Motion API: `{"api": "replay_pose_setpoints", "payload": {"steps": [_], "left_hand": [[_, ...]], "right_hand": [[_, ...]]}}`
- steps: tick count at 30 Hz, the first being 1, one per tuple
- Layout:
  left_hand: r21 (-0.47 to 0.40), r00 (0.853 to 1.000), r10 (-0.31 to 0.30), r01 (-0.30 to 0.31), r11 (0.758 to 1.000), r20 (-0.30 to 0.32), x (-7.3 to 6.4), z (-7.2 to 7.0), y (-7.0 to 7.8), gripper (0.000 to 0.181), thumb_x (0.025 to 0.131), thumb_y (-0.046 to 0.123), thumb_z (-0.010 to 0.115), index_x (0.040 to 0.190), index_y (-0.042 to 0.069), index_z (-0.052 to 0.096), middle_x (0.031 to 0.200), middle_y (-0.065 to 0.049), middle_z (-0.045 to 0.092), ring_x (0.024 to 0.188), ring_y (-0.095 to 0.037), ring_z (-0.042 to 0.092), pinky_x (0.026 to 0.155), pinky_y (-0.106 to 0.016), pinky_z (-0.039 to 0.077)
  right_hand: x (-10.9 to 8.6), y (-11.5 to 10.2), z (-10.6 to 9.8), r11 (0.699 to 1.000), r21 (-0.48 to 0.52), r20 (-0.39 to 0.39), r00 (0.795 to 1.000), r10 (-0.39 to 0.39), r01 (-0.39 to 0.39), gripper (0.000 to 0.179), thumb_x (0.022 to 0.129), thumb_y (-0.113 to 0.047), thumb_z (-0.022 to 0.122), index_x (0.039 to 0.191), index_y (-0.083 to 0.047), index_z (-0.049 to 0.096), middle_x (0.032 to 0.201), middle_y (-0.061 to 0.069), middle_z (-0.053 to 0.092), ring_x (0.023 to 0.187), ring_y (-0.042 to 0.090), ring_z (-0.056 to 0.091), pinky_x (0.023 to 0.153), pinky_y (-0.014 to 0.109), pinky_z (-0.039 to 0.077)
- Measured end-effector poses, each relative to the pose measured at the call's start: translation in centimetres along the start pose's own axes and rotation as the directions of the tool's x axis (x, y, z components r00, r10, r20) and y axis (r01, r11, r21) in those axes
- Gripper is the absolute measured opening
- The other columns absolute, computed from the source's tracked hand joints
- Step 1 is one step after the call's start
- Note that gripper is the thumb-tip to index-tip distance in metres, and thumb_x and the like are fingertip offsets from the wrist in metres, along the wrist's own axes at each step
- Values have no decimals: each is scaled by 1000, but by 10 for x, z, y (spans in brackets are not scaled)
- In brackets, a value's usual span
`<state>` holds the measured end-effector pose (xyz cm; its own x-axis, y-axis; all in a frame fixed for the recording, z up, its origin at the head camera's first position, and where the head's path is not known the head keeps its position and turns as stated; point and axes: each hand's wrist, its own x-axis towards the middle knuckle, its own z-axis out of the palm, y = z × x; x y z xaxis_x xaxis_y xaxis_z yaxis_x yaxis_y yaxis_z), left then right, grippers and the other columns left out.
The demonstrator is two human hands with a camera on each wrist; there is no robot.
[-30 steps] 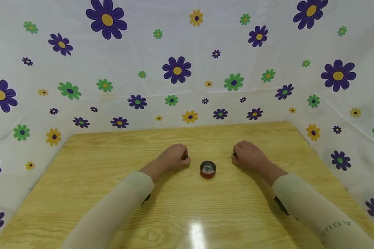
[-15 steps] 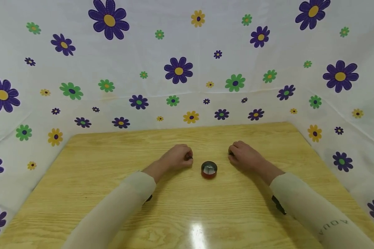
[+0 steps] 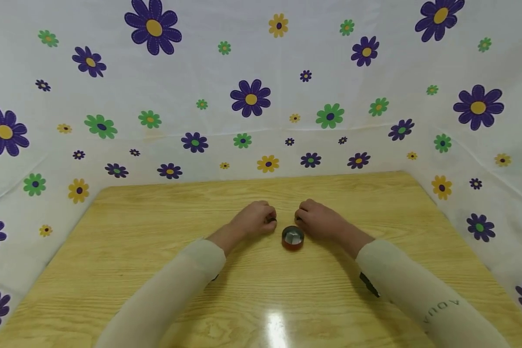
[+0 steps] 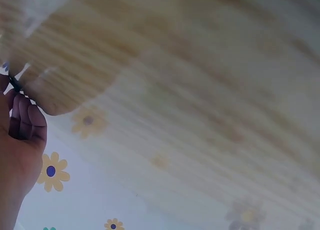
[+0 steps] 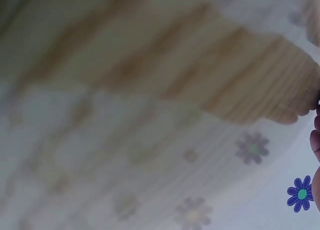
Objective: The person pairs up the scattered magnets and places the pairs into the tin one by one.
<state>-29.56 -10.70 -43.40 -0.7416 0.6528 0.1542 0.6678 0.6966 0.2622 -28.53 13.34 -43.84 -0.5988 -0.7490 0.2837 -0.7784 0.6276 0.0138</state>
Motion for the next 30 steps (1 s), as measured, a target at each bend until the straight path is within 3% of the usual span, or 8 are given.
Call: {"api": "replay_pose_setpoints", "payload": {"steps": [7, 14, 22, 30], "left_hand": [[-52, 998, -63, 64, 997, 19, 11, 5, 7, 11, 93, 15, 69, 97, 5, 73, 93, -7, 69, 88, -19, 63, 82, -33, 53], [-151, 990, -137, 140, 979, 29, 18, 7, 17, 20, 95, 14, 68, 110, 2, 67, 100, -11, 72, 94, -21, 68, 85, -35, 55], [-263, 989, -146, 135, 955, -22, 17, 9, 21, 20, 92, 11, 72, 109, 2, 67, 96, -9, 72, 86, -19, 69, 78, -29, 55], [-243, 992, -129, 124, 962, -4, 8, 9, 18, 17, 95, 11, 62, 110, 3, 67, 100, -8, 71, 90, -19, 68, 80, -31, 55]], "right_hand": [[3, -1, 3, 1000, -10, 12, 1000, -11, 11, 7, 97, -12, 66, 101, -9, 70, 94, 4, 60, 87, 19, 55, 80, 34, 52], [8, -1, 6, 999, -23, 4, 1000, -25, 25, 7, 96, -12, 67, 102, -9, 71, 96, 5, 61, 90, 20, 57, 84, 35, 52], [10, -3, 5, 1000, -2, 33, 999, -17, 17, 9, 96, -10, 66, 104, -8, 70, 100, 6, 62, 93, 21, 58, 86, 36, 52], [10, -4, 3, 999, 40, 62, 998, 15, -18, 18, 97, -13, 65, 114, -12, 70, 100, 6, 61, 93, 20, 58, 86, 36, 52]]}}
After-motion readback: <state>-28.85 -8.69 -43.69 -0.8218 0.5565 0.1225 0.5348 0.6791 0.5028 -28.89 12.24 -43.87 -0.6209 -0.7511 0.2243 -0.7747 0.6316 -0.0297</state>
